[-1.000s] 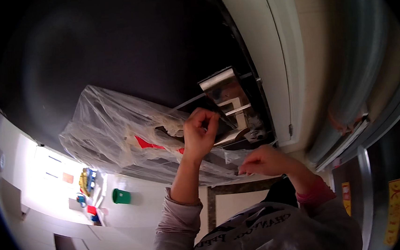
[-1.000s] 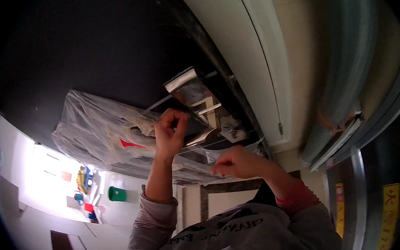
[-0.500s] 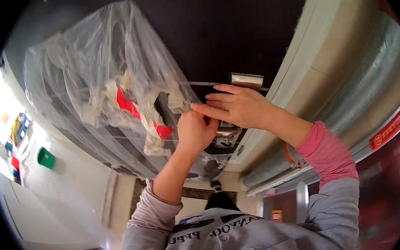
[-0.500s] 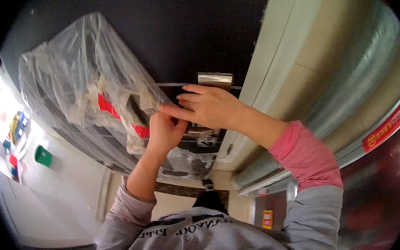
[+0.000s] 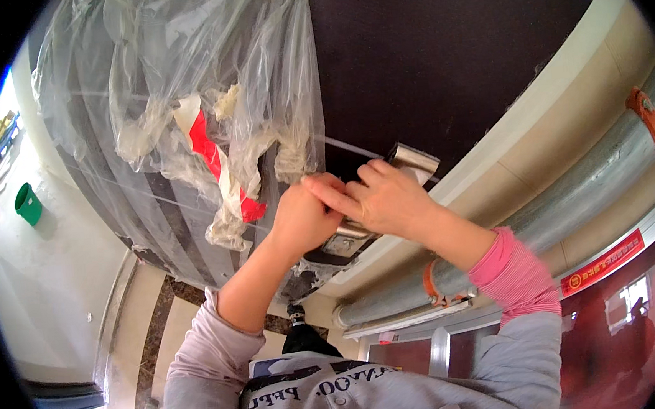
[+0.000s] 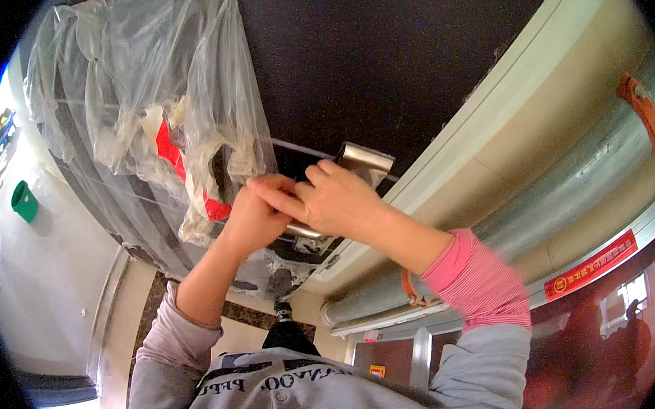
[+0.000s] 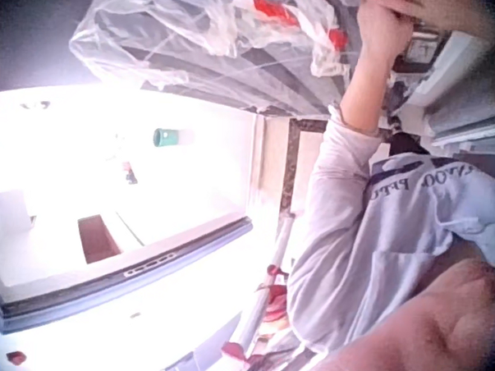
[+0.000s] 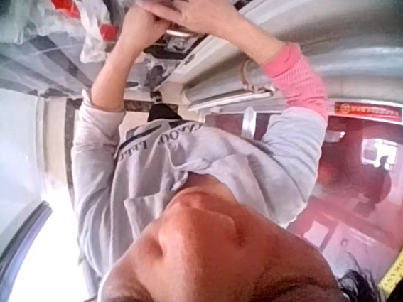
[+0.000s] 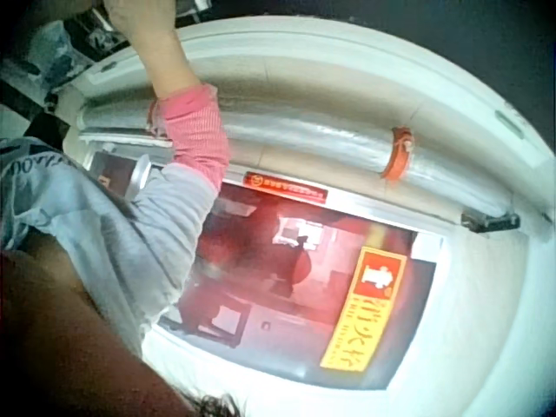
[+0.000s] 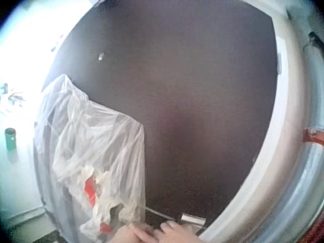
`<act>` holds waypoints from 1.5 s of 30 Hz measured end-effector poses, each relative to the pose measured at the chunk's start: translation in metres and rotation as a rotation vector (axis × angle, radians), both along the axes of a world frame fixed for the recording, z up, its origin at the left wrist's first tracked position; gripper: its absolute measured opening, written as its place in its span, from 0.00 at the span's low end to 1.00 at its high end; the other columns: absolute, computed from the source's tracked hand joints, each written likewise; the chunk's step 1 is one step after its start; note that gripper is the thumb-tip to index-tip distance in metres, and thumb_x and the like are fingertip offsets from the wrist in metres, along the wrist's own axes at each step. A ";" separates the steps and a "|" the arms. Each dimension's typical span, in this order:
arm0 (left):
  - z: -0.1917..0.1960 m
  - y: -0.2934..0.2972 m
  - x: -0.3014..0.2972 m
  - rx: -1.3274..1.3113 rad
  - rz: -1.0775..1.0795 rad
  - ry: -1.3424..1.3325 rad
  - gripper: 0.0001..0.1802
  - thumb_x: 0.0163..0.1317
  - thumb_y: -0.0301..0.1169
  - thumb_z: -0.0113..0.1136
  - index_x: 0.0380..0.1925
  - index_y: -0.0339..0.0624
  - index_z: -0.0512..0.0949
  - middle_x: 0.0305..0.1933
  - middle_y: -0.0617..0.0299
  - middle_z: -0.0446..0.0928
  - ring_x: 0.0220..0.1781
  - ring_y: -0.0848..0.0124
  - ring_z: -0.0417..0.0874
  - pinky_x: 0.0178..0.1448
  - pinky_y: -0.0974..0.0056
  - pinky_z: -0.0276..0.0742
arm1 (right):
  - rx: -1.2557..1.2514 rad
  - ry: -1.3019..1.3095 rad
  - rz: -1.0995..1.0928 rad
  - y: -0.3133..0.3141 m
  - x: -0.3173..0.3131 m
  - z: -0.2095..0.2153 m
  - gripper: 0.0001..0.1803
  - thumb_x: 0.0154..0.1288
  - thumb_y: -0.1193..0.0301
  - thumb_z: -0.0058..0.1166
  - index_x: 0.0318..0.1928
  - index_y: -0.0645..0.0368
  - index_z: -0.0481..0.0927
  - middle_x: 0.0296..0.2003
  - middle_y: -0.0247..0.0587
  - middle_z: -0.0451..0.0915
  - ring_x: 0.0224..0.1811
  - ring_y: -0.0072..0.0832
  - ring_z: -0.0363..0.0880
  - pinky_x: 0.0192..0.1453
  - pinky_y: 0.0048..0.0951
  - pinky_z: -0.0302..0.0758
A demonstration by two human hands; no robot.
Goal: The person removes plastic film and tape from a stainless steel door handle and then uses a hex key to tighten or adjust the lock mechanism.
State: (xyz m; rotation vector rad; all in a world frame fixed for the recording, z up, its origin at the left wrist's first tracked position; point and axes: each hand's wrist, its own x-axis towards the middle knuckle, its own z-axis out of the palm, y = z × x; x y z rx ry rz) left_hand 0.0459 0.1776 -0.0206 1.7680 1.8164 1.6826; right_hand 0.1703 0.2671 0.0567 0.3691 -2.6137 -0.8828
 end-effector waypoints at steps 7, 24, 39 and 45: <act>0.001 0.007 0.038 0.006 0.149 -0.029 0.20 0.48 0.29 0.58 0.45 0.45 0.71 0.36 0.55 0.78 0.38 0.54 0.79 0.39 0.60 0.73 | -0.062 0.097 -0.163 -0.024 0.011 -0.009 0.36 0.52 0.72 0.46 0.64 0.36 0.57 0.22 0.38 0.70 0.26 0.32 0.68 0.36 0.30 0.69; 0.000 0.027 0.036 0.087 0.162 -0.189 0.07 0.49 0.24 0.55 0.28 0.43 0.80 0.28 0.54 0.78 0.31 0.56 0.79 0.35 0.58 0.74 | -0.528 0.379 -0.363 -0.050 0.065 0.018 0.25 0.58 0.75 0.46 0.58 0.64 0.63 0.43 0.45 0.78 0.46 0.36 0.77 0.44 0.31 0.75; 0.005 0.008 0.027 -0.085 0.167 -0.094 0.04 0.50 0.28 0.51 0.26 0.47 0.75 0.23 0.53 0.76 0.29 0.52 0.78 0.34 0.53 0.74 | -0.009 -0.275 -0.050 -0.002 0.000 0.031 0.29 0.51 0.73 0.47 0.58 0.46 0.67 0.27 0.32 0.76 0.35 0.31 0.76 0.52 0.32 0.73; 0.000 0.011 0.027 0.002 0.140 -0.057 0.02 0.48 0.27 0.52 0.23 0.43 0.73 0.24 0.54 0.76 0.30 0.52 0.78 0.33 0.53 0.73 | 0.102 -0.172 0.043 0.000 0.004 0.023 0.30 0.52 0.71 0.45 0.59 0.46 0.66 0.24 0.30 0.73 0.31 0.29 0.75 0.47 0.31 0.75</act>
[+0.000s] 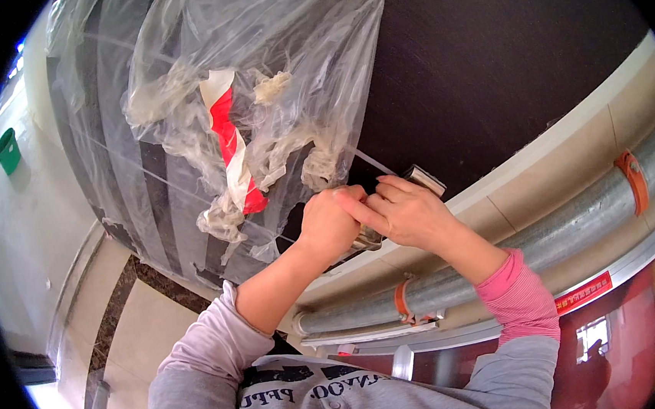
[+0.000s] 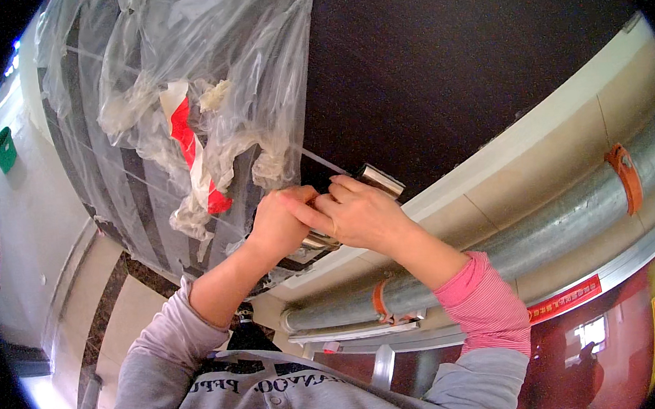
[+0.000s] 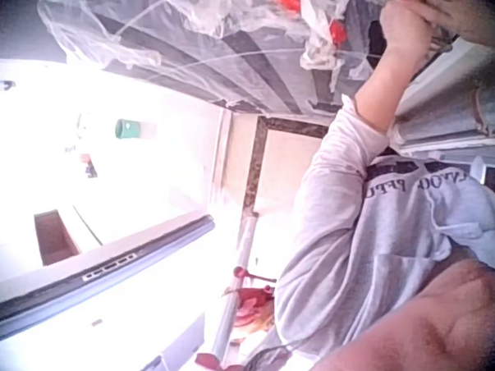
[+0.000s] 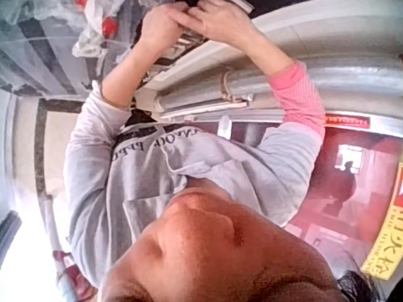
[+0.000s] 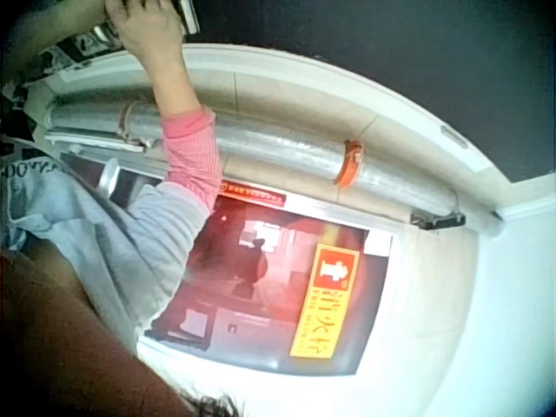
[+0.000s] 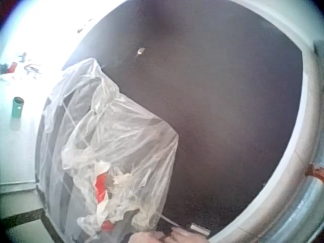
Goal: The person removes plastic film and tape from a stainless steel door handle and then uses a hex key to tighten or adjust the lock mechanism.
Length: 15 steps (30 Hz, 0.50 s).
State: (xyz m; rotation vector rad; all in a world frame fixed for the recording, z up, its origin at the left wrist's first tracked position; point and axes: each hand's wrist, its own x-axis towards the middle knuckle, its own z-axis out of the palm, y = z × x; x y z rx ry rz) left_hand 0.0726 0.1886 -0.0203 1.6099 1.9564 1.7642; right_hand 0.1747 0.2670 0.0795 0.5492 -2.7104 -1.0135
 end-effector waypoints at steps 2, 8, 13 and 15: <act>-0.006 0.003 -0.001 0.021 0.012 0.046 0.02 0.48 0.27 0.52 0.23 0.42 0.73 0.25 0.54 0.76 0.30 0.52 0.78 0.33 0.53 0.73 | 0.023 -0.086 -0.044 -0.005 -0.002 0.007 0.31 0.52 0.71 0.46 0.60 0.45 0.65 0.25 0.30 0.73 0.30 0.28 0.73 0.41 0.29 0.74; -0.010 0.007 -0.003 0.227 0.011 0.031 0.04 0.48 0.28 0.54 0.25 0.41 0.72 0.27 0.54 0.76 0.32 0.53 0.77 0.34 0.55 0.73 | -0.004 -0.121 -0.039 -0.002 -0.010 0.012 0.32 0.52 0.73 0.46 0.61 0.40 0.63 0.27 0.28 0.72 0.28 0.27 0.69 0.33 0.27 0.71; -0.009 0.007 -0.003 0.193 -0.075 -0.086 0.04 0.48 0.28 0.55 0.25 0.41 0.72 0.28 0.53 0.76 0.33 0.52 0.77 0.34 0.55 0.73 | -0.070 -0.185 -0.057 0.000 -0.012 0.014 0.31 0.52 0.74 0.46 0.59 0.38 0.65 0.27 0.29 0.71 0.28 0.27 0.69 0.34 0.27 0.70; -0.002 0.000 -0.004 0.118 -0.123 -0.124 0.05 0.49 0.28 0.55 0.26 0.41 0.71 0.27 0.52 0.76 0.32 0.51 0.77 0.34 0.54 0.73 | -0.078 -0.209 -0.056 -0.001 -0.012 0.016 0.31 0.51 0.75 0.46 0.58 0.38 0.67 0.26 0.29 0.71 0.28 0.28 0.69 0.34 0.27 0.70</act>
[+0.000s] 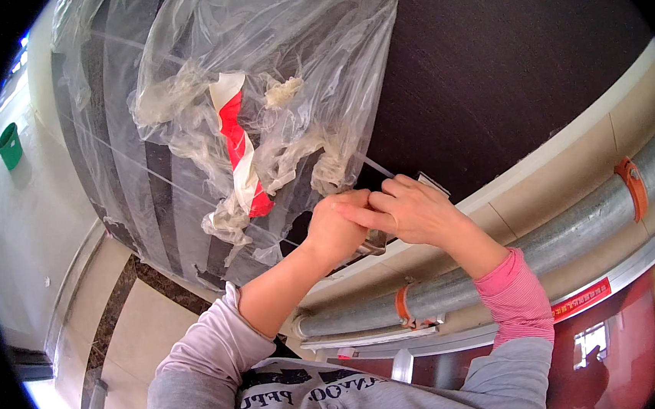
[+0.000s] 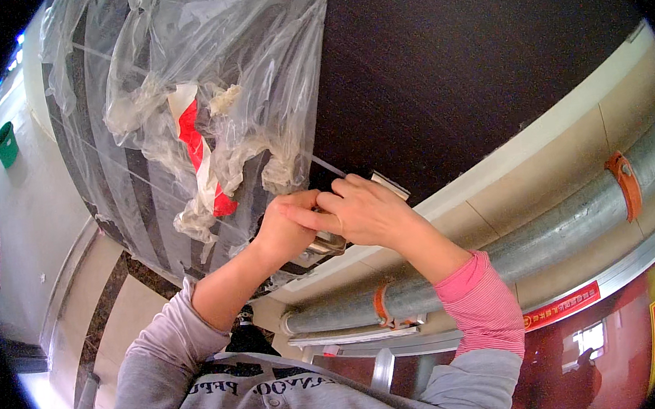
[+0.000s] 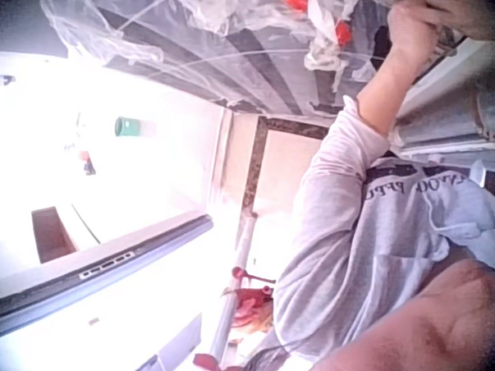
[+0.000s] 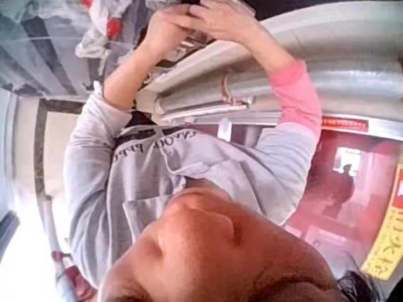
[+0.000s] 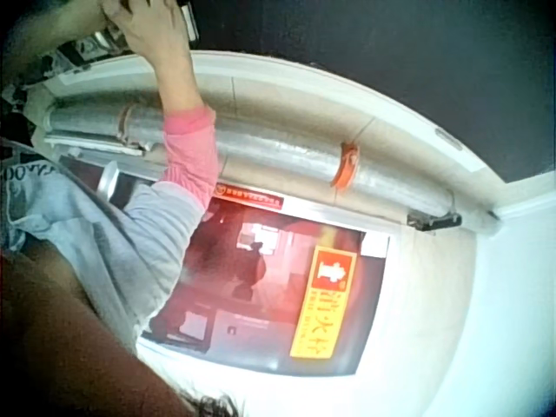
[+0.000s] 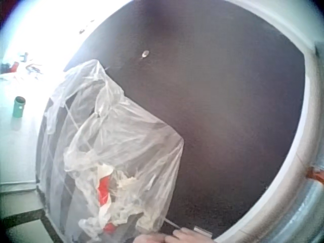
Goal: The person removes plastic film and tape from a stainless steel door handle and then uses a hex key to tighten or adjust the lock mechanism.
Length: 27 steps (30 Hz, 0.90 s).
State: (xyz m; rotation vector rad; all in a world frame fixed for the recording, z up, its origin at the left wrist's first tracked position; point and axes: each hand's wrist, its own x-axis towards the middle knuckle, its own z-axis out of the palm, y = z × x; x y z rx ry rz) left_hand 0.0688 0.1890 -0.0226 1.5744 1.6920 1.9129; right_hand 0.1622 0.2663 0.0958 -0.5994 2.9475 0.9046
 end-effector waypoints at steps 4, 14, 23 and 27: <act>0.003 0.001 -0.001 -0.059 -0.073 0.044 0.06 0.49 0.28 0.55 0.27 0.40 0.70 0.25 0.50 0.76 0.31 0.50 0.77 0.34 0.52 0.72 | 0.001 -0.021 -0.083 -0.007 0.008 0.013 0.25 0.51 0.74 0.46 0.53 0.43 0.71 0.24 0.32 0.69 0.27 0.30 0.69 0.30 0.30 0.69; 0.004 0.017 0.004 -0.058 0.150 0.168 0.06 0.48 0.23 0.55 0.27 0.41 0.69 0.21 0.50 0.75 0.26 0.51 0.77 0.30 0.52 0.72 | -0.488 0.792 -0.130 -0.040 0.109 0.020 0.30 0.51 0.78 0.54 0.56 0.69 0.62 0.20 0.37 0.72 0.15 0.23 0.64 0.22 0.22 0.66; 0.003 0.015 0.009 -0.101 0.209 0.403 0.12 0.43 0.19 0.52 0.29 0.42 0.78 0.28 0.51 0.74 0.31 0.53 0.78 0.33 0.55 0.75 | -1.007 0.693 -0.671 -0.087 0.132 -0.106 0.30 0.51 0.74 0.56 0.57 0.59 0.65 0.29 0.38 0.77 0.14 0.21 0.65 0.19 0.20 0.65; 0.009 0.016 0.010 -0.131 0.195 0.511 0.10 0.43 0.19 0.52 0.26 0.43 0.79 0.28 0.52 0.74 0.31 0.54 0.78 0.35 0.56 0.75 | -1.290 0.718 -0.620 -0.101 0.127 -0.153 0.30 0.52 0.76 0.54 0.58 0.60 0.64 0.34 0.40 0.78 0.15 0.21 0.67 0.21 0.19 0.68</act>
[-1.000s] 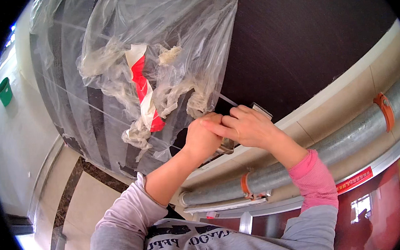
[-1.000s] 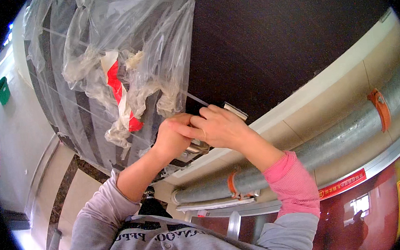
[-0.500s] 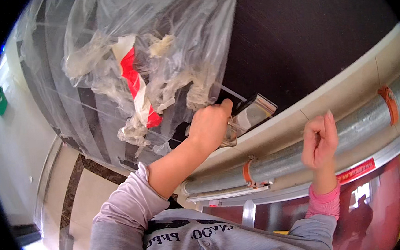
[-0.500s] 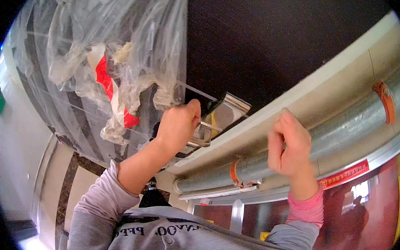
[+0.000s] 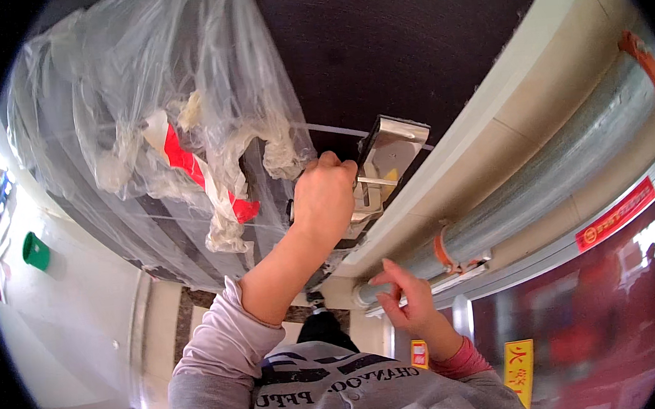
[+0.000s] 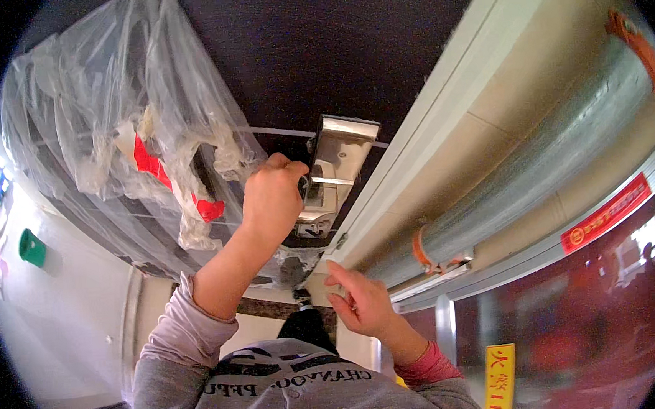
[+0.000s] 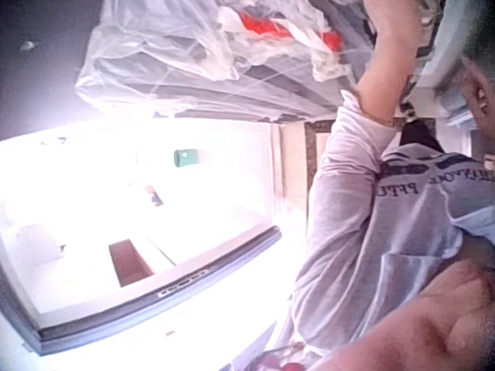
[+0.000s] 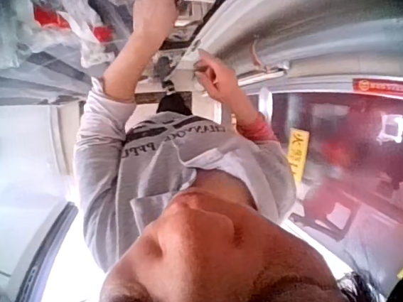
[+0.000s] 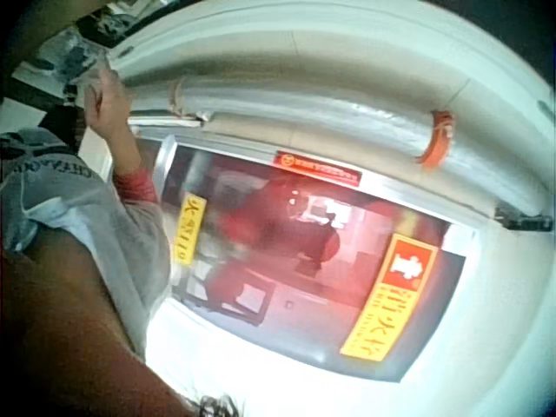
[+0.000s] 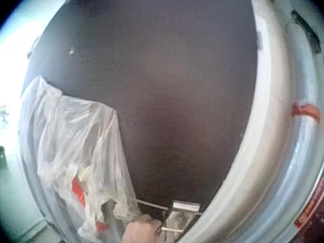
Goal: The person removes plastic film and tape from a stainless steel door handle and then uses a hex key to tighten or adjust the lock mechanism.
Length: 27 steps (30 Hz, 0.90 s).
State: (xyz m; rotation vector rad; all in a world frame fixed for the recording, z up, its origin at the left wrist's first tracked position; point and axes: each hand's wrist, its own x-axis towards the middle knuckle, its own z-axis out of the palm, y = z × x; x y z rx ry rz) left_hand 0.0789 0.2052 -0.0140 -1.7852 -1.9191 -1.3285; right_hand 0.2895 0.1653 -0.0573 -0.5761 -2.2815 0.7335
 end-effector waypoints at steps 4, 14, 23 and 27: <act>-0.008 -0.006 -0.018 -0.289 -0.059 0.117 0.08 0.44 0.21 0.53 0.24 0.43 0.80 0.29 0.53 0.75 0.32 0.55 0.79 0.37 0.56 0.75 | -0.142 0.041 0.000 -0.004 -0.007 -0.031 0.30 0.54 0.79 0.52 0.59 0.60 0.62 0.34 0.39 0.79 0.17 0.20 0.67 0.23 0.20 0.69; 0.026 -0.019 -0.053 -0.464 -0.430 -0.543 0.09 0.59 0.31 0.56 0.33 0.37 0.77 0.21 0.65 0.74 0.23 0.80 0.71 0.28 0.72 0.69 | 0.428 -0.030 -0.108 0.033 -0.066 -0.081 0.25 0.52 0.75 0.55 0.53 0.59 0.70 0.39 0.43 0.74 0.43 0.38 0.72 0.49 0.37 0.69; -0.124 -0.071 -0.088 -0.433 0.029 -0.116 0.10 0.54 0.30 0.61 0.36 0.39 0.78 0.25 0.54 0.77 0.27 0.65 0.81 0.32 0.66 0.76 | -0.219 0.177 -0.067 0.030 -0.084 -0.124 0.15 0.59 0.74 0.49 0.48 0.56 0.74 0.31 0.42 0.77 0.31 0.38 0.76 0.35 0.36 0.73; -0.115 -0.022 0.003 0.074 -0.067 -0.472 0.16 0.52 0.27 0.61 0.42 0.36 0.76 0.38 0.52 0.77 0.37 0.61 0.81 0.41 0.63 0.76 | -0.314 -0.013 0.009 0.021 -0.067 -0.132 0.12 0.61 0.72 0.45 0.45 0.56 0.74 0.26 0.44 0.77 0.27 0.38 0.77 0.29 0.34 0.72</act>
